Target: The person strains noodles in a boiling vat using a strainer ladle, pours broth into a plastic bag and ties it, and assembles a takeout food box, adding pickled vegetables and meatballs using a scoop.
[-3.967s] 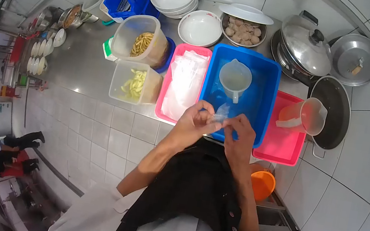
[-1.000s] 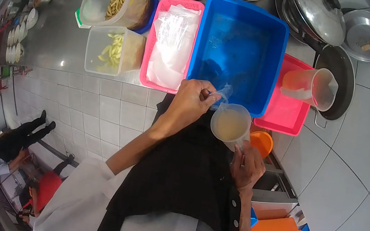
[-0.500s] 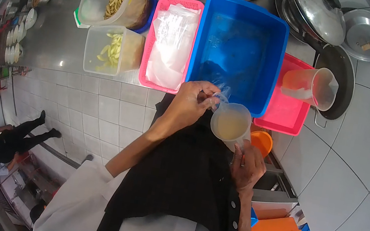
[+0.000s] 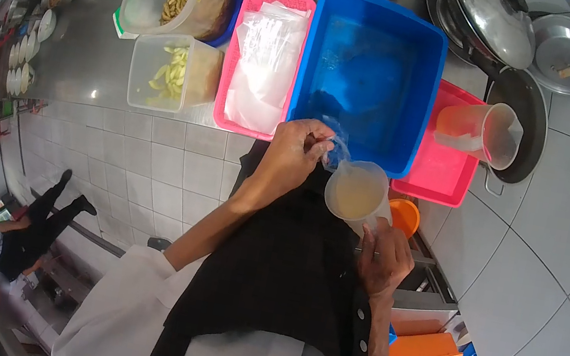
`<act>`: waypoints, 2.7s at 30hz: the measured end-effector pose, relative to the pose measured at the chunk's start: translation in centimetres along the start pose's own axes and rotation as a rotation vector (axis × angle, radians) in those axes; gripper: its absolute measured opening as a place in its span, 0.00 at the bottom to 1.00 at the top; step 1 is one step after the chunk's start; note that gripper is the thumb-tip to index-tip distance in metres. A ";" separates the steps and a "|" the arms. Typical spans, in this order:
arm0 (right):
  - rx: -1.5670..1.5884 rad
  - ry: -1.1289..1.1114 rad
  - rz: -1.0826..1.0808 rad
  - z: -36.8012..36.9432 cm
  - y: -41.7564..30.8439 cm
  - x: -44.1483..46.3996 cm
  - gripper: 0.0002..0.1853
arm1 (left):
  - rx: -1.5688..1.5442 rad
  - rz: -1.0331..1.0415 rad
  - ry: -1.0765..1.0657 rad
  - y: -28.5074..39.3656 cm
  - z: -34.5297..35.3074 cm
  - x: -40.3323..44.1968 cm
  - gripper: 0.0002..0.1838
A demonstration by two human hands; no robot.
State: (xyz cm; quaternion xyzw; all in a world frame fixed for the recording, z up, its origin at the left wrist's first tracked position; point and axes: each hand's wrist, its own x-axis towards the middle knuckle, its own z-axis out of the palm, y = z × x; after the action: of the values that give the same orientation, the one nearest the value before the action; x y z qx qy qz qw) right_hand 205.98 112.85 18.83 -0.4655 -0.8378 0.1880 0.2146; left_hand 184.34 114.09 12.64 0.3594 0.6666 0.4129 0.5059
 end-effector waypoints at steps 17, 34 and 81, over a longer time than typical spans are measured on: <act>-0.014 -0.017 -0.047 -1.0 -0.6 0.7 0.10 | 0.019 -0.009 -0.035 -0.4 -0.1 -0.2 0.04; -0.046 -0.053 -0.037 -1.2 -0.5 0.5 0.11 | -0.010 -0.120 -0.090 0.5 -0.5 -0.8 0.03; -0.063 -0.150 -0.013 -3.3 -2.1 2.3 0.13 | -0.148 -0.186 -0.140 1.5 -1.3 -1.4 0.04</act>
State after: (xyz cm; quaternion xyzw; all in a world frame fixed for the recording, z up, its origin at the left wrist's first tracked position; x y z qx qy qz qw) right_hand 205.19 114.19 23.11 -0.4512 -0.8600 0.1947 0.1377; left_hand 183.54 113.17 14.75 0.2856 0.6277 0.3863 0.6125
